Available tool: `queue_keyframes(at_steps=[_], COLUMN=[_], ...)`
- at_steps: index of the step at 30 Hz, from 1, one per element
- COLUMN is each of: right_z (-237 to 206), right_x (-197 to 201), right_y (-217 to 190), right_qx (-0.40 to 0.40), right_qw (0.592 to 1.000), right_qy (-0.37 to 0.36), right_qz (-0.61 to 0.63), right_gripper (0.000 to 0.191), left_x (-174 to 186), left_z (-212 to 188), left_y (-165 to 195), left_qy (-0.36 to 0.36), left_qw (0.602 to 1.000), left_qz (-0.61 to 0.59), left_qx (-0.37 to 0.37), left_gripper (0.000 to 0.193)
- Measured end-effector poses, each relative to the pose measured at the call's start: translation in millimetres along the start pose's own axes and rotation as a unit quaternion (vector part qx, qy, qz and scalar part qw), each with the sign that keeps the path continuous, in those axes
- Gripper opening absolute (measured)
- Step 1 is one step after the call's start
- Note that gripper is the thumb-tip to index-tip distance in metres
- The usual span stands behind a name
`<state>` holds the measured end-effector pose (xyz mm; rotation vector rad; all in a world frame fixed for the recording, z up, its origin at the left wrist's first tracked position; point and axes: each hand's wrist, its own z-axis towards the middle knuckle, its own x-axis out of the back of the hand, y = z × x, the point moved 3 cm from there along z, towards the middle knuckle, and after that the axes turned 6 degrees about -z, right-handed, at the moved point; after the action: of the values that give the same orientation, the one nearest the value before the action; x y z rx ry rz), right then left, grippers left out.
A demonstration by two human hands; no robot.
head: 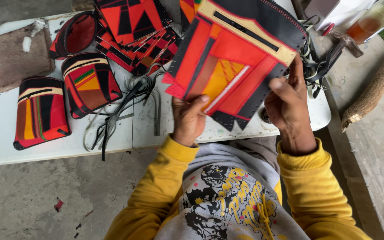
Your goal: The person holds a patchwork leather bag panel and applies adhesive by hand along its edges, dipping fingers into a small jar of glue and rubbing the adhesive around the bag's perimeter, turning the bag to reach different sides before setting it down on the table.
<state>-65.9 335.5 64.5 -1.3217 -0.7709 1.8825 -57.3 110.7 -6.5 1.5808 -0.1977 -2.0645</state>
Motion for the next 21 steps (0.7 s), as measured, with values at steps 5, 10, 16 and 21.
queue_keyframes(at_steps=[5, 10, 16, 21], right_z=[-30.0, -42.3, -36.3, -29.4], right_x=[20.0, 29.1, 21.7, 14.5], right_y=[-34.2, -48.9, -57.9, -61.8], right_qx=[0.083, 0.130, 0.139, 0.158], right_qw=[0.989, 0.942, 0.891, 0.845], right_qy=[-0.010, -0.100, -0.116, -0.136], right_qz=[-0.122, -0.293, -0.416, -0.492], right_gripper=[0.082, 0.077, 0.077, 0.073], left_x=[14.2, 9.9, -0.3, 3.8], left_z=[1.1, -7.5, -8.6, -9.3], left_y=[40.9, 59.5, 61.1, 59.4], left_qy=[-0.031, -0.033, -0.022, -0.023], left_qw=[0.998, 0.996, 0.996, 0.996], left_qz=[0.058, 0.072, 0.066, 0.040], left_qx=[0.002, 0.035, 0.056, 0.078], left_gripper=[0.056, 0.053, 0.054, 0.053])
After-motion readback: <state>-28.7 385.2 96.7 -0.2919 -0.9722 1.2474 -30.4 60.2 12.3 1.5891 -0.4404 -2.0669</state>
